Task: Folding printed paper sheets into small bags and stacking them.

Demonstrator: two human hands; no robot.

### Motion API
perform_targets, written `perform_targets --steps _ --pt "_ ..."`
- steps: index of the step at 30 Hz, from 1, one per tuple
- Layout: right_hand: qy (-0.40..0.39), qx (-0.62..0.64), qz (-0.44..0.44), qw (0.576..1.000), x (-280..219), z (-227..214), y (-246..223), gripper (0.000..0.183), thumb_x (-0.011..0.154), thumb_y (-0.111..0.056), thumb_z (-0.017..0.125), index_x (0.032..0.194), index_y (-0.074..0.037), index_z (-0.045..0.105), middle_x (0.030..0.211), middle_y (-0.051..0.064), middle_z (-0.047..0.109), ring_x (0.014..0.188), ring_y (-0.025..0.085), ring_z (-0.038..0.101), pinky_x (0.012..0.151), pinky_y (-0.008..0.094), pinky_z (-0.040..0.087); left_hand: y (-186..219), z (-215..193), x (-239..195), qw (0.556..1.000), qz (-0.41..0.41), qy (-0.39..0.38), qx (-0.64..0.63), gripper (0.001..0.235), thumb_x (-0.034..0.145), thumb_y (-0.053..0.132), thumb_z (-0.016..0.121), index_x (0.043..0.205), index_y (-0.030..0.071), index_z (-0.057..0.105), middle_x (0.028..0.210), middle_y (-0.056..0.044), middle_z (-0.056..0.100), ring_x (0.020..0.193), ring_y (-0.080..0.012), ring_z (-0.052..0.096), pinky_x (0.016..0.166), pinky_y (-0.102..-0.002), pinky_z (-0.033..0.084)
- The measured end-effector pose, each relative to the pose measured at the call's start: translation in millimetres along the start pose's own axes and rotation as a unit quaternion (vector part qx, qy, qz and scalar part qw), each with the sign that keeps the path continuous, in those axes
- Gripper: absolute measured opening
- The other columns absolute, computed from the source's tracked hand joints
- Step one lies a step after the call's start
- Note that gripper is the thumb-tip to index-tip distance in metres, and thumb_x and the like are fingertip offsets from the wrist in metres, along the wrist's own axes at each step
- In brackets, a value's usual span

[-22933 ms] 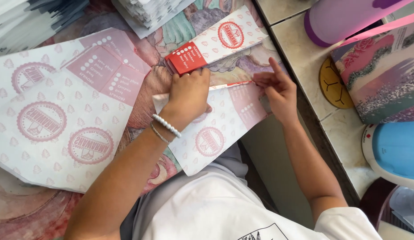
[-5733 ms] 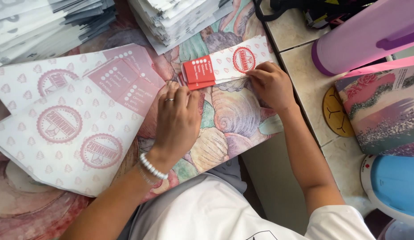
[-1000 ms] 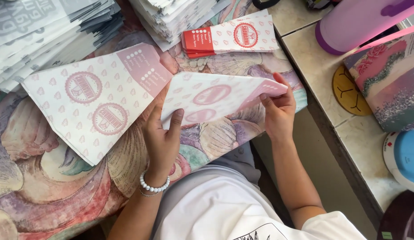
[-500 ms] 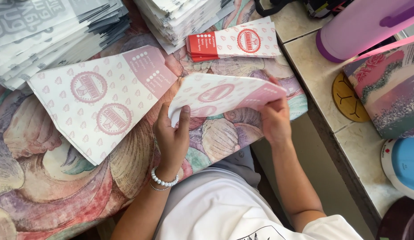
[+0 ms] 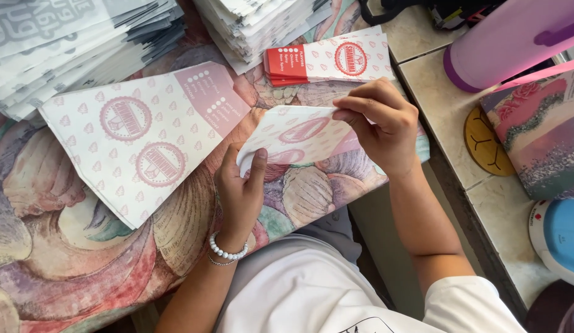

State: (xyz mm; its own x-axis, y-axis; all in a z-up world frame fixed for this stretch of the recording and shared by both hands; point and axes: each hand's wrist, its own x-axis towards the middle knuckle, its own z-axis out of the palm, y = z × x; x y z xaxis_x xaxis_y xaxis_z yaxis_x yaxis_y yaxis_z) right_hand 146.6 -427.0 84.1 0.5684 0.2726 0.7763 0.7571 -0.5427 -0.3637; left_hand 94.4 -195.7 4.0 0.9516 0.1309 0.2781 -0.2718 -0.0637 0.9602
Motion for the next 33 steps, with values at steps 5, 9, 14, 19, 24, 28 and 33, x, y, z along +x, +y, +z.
perform_targets --steps 5,9,14,19,24,28,33 --pt "-0.016 0.004 0.02 1.0 2 -9 -10 0.006 0.093 0.004 0.084 0.092 0.0 0.079 0.082 0.01 0.068 0.069 0.026 0.06 0.068 0.034 0.052 23 -6 -3 0.998 -0.044 -0.032 -0.021 0.029 0.104 0.028 0.061 0.104 0.0 0.067 0.087 -0.019 0.072 0.079 -0.0271 0.07 0.072 -0.042 0.059" --pt "-0.093 -0.016 0.091 0.991 11 -31 -37 0.009 0.092 0.003 0.083 0.089 -0.005 0.079 0.079 0.006 0.069 0.063 0.021 0.061 0.063 0.031 0.052 53 -24 -27 0.963 -0.198 -0.104 -0.148 0.018 0.094 0.018 0.07 0.102 0.001 0.067 0.079 -0.009 0.074 0.066 -0.012 0.069 0.036 -0.027 0.054" --pt "-0.242 0.031 0.152 0.958 0 -11 -16 0.006 0.086 0.006 0.077 0.087 0.0 0.075 0.08 0.015 0.07 0.071 0.032 0.069 0.065 0.04 0.056 32 -34 5 0.995 0.044 -0.071 0.059 0.039 0.095 0.028 0.072 0.124 0.003 0.064 0.117 -0.015 0.066 0.108 -0.0304 0.065 0.089 -0.041 0.055" --pt "-0.294 0.012 0.129 0.947 -45 33 30 0.003 0.087 0.001 0.076 0.09 0.002 0.076 0.079 0.018 0.066 0.073 0.037 0.067 0.066 0.046 0.054 -32 -3 47 0.878 0.246 -0.155 0.38 0.019 0.09 0.015 0.077 0.109 0.012 0.077 0.108 -0.008 0.064 0.109 -0.0294 0.061 0.084 -0.042 0.049" --pt "-0.258 -0.011 0.088 0.962 -76 49 67 0.007 0.087 -0.007 0.079 0.094 -0.009 0.08 0.081 0.01 0.066 0.076 0.032 0.067 0.067 0.039 0.055 -73 11 70 0.806 0.311 -0.223 0.451 0.007 0.083 0.015 0.078 0.088 0.02 0.078 0.082 0.0 0.056 0.091 -0.0226 0.057 0.077 -0.039 0.044" --pt "-0.256 -0.044 0.081 0.962 -78 47 60 0.003 0.091 -0.008 0.077 0.093 -0.008 0.079 0.08 0.009 0.065 0.076 0.028 0.067 0.066 0.037 0.056 -69 11 70 0.797 0.33 -0.214 0.459 0.008 0.084 0.012 0.076 0.08 0.019 0.077 0.076 0.001 0.056 0.084 -0.0215 0.057 0.073 -0.038 0.042" --pt "-0.309 -0.133 0.015 0.942 -62 36 42 0.007 0.099 -0.012 0.069 0.101 -0.01 0.076 0.085 0.006 0.066 0.082 0.025 0.068 0.066 0.037 0.057 -66 6 71 0.773 0.384 -0.209 0.459 0.009 0.078 0.006 0.072 0.077 0.015 0.07 0.071 -0.001 0.057 0.078 -0.0232 0.06 0.073 -0.04 0.043"
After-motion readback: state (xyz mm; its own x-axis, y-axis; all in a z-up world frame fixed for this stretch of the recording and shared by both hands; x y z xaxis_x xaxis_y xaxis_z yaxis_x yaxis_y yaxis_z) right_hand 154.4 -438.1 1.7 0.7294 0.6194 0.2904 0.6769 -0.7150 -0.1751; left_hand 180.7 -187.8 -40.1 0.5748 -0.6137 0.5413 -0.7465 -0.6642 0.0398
